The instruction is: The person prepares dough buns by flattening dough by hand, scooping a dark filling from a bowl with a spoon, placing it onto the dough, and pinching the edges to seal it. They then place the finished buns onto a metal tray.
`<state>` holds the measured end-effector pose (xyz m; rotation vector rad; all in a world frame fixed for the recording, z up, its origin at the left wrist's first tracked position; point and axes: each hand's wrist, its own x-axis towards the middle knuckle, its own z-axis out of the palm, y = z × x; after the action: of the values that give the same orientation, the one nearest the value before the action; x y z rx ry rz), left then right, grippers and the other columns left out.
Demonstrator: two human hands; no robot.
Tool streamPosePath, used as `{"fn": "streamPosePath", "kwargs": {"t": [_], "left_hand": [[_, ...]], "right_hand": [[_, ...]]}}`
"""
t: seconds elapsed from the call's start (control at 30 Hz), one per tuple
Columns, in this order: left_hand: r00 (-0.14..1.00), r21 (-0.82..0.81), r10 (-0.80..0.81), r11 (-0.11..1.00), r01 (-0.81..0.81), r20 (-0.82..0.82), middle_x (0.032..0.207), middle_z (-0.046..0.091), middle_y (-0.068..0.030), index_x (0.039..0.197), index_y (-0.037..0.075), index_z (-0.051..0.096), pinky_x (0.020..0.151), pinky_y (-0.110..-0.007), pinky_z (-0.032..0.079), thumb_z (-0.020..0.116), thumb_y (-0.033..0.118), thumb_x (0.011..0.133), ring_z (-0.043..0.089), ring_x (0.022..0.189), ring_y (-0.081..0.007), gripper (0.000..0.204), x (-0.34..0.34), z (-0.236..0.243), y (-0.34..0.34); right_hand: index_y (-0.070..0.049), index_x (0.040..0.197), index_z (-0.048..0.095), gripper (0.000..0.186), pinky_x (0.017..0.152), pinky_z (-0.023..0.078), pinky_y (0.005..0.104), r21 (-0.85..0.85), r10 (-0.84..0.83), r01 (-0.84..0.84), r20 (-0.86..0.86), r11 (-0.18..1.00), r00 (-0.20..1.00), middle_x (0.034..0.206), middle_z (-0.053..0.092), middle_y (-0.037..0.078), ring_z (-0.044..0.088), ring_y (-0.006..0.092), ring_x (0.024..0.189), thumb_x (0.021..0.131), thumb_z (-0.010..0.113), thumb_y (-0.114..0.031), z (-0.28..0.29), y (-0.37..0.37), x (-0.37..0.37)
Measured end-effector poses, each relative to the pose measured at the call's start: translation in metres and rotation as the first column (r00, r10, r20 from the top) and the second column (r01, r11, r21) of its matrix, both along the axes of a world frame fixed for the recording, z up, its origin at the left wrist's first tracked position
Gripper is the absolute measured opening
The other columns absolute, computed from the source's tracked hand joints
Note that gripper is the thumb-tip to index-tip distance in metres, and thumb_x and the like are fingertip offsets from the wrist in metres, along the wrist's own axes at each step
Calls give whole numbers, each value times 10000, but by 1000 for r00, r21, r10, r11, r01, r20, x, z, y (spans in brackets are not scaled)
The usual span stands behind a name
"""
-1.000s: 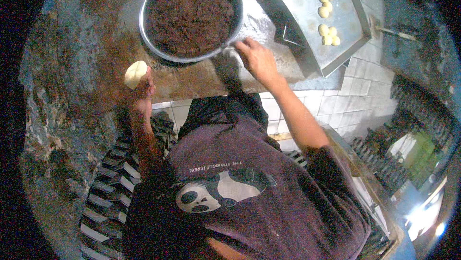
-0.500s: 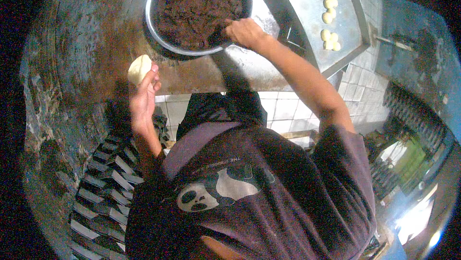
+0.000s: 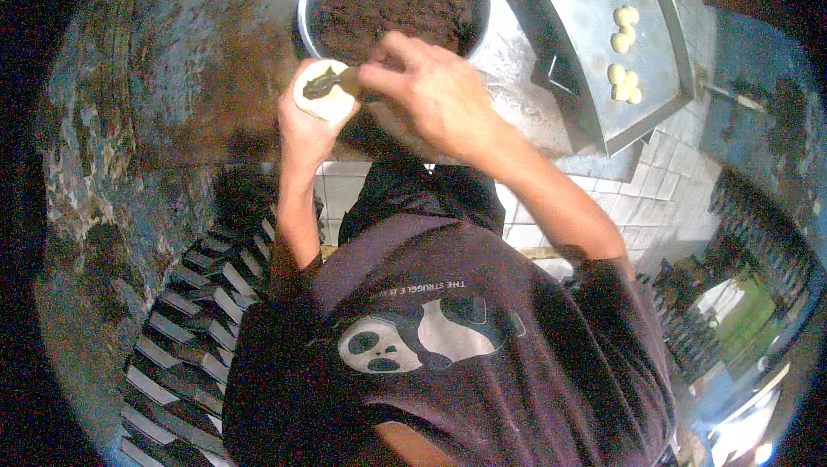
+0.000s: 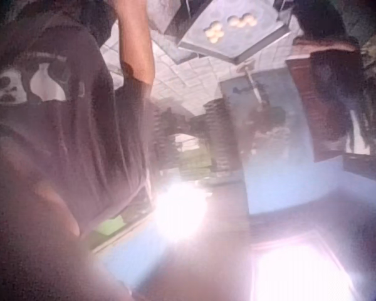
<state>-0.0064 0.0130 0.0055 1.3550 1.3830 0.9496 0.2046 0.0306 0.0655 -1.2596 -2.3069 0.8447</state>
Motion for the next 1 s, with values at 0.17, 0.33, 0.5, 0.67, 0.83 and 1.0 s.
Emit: {"fn": "streamPosePath", "kwargs": {"t": [0.17,0.33,0.5,0.67,0.83,1.0], "left_hand": [[997,128,-9,992,19,-78,902,715,-51,1002,21,663,790,-307,538,832,86,824,671,835,-142,253,7,4,10],[993,-48,100,994,-103,-61,894,719,-35,992,29,689,780,-293,528,813,170,895,661,825,-127,212,14,-27,5],[997,-95,-68,993,71,28,907,720,-50,999,27,687,800,-296,525,827,190,889,663,853,-129,242,33,-7,-2],[959,-20,-281,959,282,33,932,716,-68,1006,19,668,789,-307,528,856,207,867,635,833,-129,300,64,9,0],[885,-48,-438,892,450,159,1034,727,-82,1121,-1,654,850,-324,551,853,80,791,683,955,-146,393,78,33,2],[776,-163,-414,825,540,476,1058,676,-17,1175,48,591,864,-277,533,853,41,797,655,1018,-119,461,87,67,-4]], "right_hand": [[-201,1225,684,425,834,546,443,127,-138,133,26,983,990,1099,615,85,641,327,980,821,727,-75,-21,-36,3],[-61,1146,702,298,736,538,407,-100,-476,466,-144,879,867,994,606,117,616,296,805,860,689,22,-123,-100,44],[-26,1189,647,356,862,542,442,-276,-419,483,261,831,870,1090,632,185,657,370,947,923,756,-236,-220,-148,114],[-66,1320,617,691,947,547,420,-135,-349,323,-307,937,885,1269,581,172,629,374,1104,763,888,-372,-27,-56,59],[-66,1171,704,540,870,550,388,-122,-206,180,-259,976,944,1137,642,146,658,319,1024,756,895,-354,33,-34,68],[-2,1004,732,288,802,547,297,-570,-423,111,-450,814,786,931,710,44,672,133,870,842,854,-206,39,-36,98]]}}
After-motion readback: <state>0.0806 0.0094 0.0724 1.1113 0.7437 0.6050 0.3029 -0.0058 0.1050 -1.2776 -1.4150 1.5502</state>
